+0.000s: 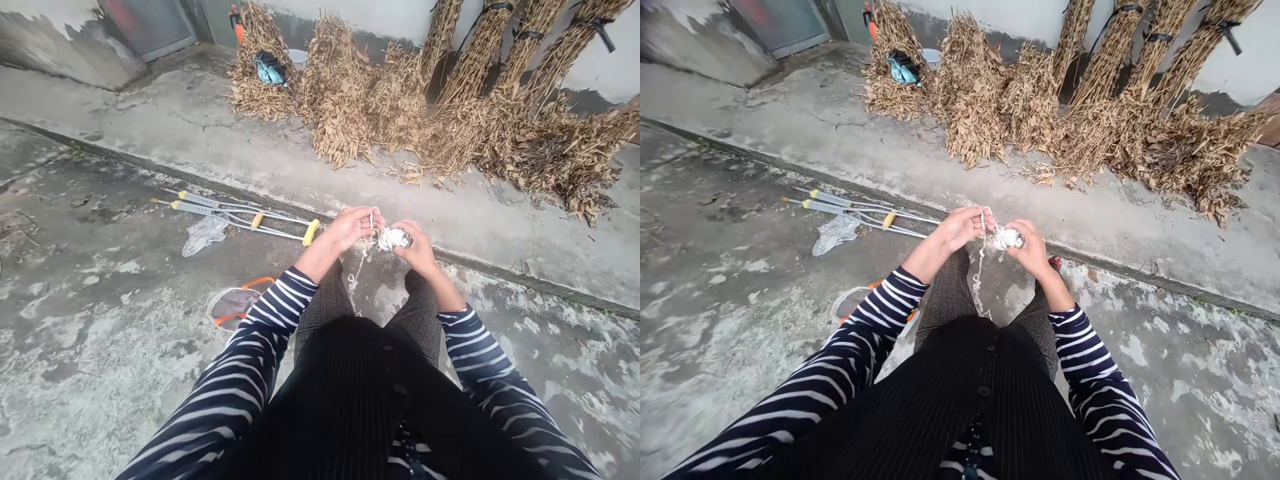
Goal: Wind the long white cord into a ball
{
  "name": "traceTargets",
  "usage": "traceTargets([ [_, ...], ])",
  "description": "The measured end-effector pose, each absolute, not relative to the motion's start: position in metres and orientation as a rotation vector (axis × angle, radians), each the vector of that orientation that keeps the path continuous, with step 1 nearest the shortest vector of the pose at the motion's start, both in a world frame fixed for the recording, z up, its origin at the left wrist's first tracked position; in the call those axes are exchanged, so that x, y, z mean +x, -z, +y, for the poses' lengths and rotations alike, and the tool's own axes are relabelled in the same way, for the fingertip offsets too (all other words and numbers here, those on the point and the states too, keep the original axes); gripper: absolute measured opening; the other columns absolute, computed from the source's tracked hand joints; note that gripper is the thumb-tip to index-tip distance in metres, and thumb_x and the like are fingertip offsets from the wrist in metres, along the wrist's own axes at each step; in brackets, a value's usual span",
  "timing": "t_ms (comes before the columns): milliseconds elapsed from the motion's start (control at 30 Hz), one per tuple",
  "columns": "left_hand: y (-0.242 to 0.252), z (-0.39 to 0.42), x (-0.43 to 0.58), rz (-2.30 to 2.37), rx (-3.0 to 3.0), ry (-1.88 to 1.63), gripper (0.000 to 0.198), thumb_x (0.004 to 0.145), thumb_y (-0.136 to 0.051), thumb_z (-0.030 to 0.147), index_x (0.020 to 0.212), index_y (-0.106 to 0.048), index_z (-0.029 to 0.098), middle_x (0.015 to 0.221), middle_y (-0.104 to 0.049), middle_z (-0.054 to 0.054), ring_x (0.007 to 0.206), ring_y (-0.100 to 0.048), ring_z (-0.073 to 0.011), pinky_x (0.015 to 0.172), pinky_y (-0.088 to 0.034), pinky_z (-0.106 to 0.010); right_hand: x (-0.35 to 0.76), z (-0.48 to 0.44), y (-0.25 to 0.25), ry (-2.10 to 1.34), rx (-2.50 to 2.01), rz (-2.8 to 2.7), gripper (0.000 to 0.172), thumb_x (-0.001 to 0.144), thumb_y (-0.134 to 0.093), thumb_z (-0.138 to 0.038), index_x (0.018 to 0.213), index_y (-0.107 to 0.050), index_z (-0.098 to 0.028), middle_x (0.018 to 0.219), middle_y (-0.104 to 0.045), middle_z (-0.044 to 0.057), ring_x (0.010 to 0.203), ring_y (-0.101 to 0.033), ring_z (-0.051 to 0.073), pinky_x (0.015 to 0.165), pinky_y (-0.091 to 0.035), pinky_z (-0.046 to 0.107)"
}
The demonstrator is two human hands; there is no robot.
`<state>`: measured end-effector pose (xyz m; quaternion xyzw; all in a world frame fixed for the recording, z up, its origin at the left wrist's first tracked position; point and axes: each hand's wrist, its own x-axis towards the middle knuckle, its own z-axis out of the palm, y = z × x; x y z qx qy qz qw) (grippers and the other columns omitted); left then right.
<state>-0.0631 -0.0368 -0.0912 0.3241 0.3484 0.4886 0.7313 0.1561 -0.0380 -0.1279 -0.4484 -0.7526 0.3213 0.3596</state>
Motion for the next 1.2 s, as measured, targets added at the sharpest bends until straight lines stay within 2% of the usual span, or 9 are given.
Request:
traceTargets([
  [233,0.106,-0.041,-0.026,0.798,0.419,-1.237,0.015,0.099,-0.056,0.017,0.089,-0.065,0.011,0.082,-0.075,-0.007,0.075,-0.071,-0.0118,0.079,-0.054,-0.024,0.154,-0.063,0.122,-1.099,-0.966,-1.768,0.049,0.07,-0.067,-0.022,0.118,-0.063,-0.028,0.125,-0.063,0.006,0.124,-0.057,0.028,0.114,-0.042,0.045],
  [400,0.118,-0.042,-0.026,0.816,0.441,-1.172,0.014,0.098,-0.06,0.019,0.09,-0.067,0.009,0.081,-0.075,-0.008,0.072,-0.07,-0.0113,0.075,-0.054,-0.024,0.16,-0.078,0.125,-1.059,-1.028,-1.883,0.036,0.076,-0.069,-0.025,0.111,-0.074,-0.031,0.132,-0.058,0.006,0.133,-0.05,0.029,0.119,-0.035,0.048],
  [600,0.125,-0.022,-0.065,0.94,0.887,-0.889,0.02,0.087,-0.077,0.024,0.08,-0.071,0.007,0.072,-0.072,-0.009,0.061,-0.065,-0.0106,0.063,-0.052,-0.023,0.172,-0.076,0.116,-1.215,-1.061,-1.642,0.027,0.067,-0.071,-0.027,0.094,-0.072,-0.027,0.124,-0.061,0.006,0.124,-0.054,0.03,0.11,-0.043,0.046],
  [767,0.149,-0.003,-0.062,0.977,1.222,-0.739,0.015,0.081,-0.078,0.022,0.077,-0.076,0.007,0.074,-0.073,-0.009,0.066,-0.066,-0.0136,0.072,-0.056,-0.031,0.173,-0.08,0.103,-1.43,-0.982,-1.409,0.037,0.062,-0.08,-0.026,0.095,-0.064,-0.027,0.119,-0.06,0.003,0.111,-0.057,0.025,0.094,-0.051,0.039],
  [867,0.179,0.001,-0.044,0.965,1.307,-0.704,0.01,0.08,-0.076,0.02,0.081,-0.076,0.01,0.077,-0.074,-0.005,0.071,-0.066,-0.0133,0.077,-0.056,-0.031,0.175,-0.083,0.087,-1.364,-0.928,-1.359,0.048,0.055,-0.089,-0.024,0.095,-0.062,-0.029,0.114,-0.06,0.001,0.109,-0.059,0.023,0.092,-0.052,0.038],
  [933,0.203,-0.002,-0.035,1.056,1.345,-0.646,0.011,0.081,-0.073,0.021,0.079,-0.074,0.011,0.076,-0.072,-0.003,0.069,-0.064,-0.0123,0.074,-0.054,-0.028,0.182,-0.085,0.069,-1.281,-0.889,-1.317,0.049,0.054,-0.091,-0.021,0.094,-0.064,-0.03,0.112,-0.061,-0.001,0.107,-0.06,0.022,0.095,-0.052,0.039],
  [1067,0.249,-0.013,-0.029,1.384,1.429,-0.558,0.03,0.088,-0.065,0.03,0.064,-0.061,0.014,0.062,-0.059,0.0,0.06,-0.054,-0.0109,0.066,-0.046,-0.024,0.202,-0.086,0.018,-1.079,-0.74,-1.215,0.049,0.051,-0.086,-0.014,0.094,-0.074,-0.036,0.106,-0.066,-0.003,0.1,-0.064,0.021,0.098,-0.052,0.044],
  [1133,0.269,-0.017,-0.03,1.458,1.443,-0.51,0.035,0.09,-0.063,0.035,0.062,-0.059,0.015,0.061,-0.057,0.0,0.062,-0.054,-0.0128,0.066,-0.045,-0.025,0.212,-0.087,-0.006,-0.957,-0.659,-1.204,0.05,0.049,-0.079,-0.014,0.093,-0.077,-0.037,0.105,-0.068,-0.004,0.106,-0.064,0.022,0.102,-0.051,0.045],
  [1200,0.286,-0.02,-0.031,1.492,1.432,-0.465,0.033,0.091,-0.062,0.041,0.073,-0.067,0.014,0.071,-0.065,-0.004,0.071,-0.06,-0.0164,0.072,-0.047,-0.026,0.22,-0.09,-0.025,-0.847,-0.662,-1.188,0.045,0.047,-0.077,-0.02,0.088,-0.079,-0.04,0.104,-0.069,-0.006,0.12,-0.061,0.023,0.107,-0.048,0.045],
])
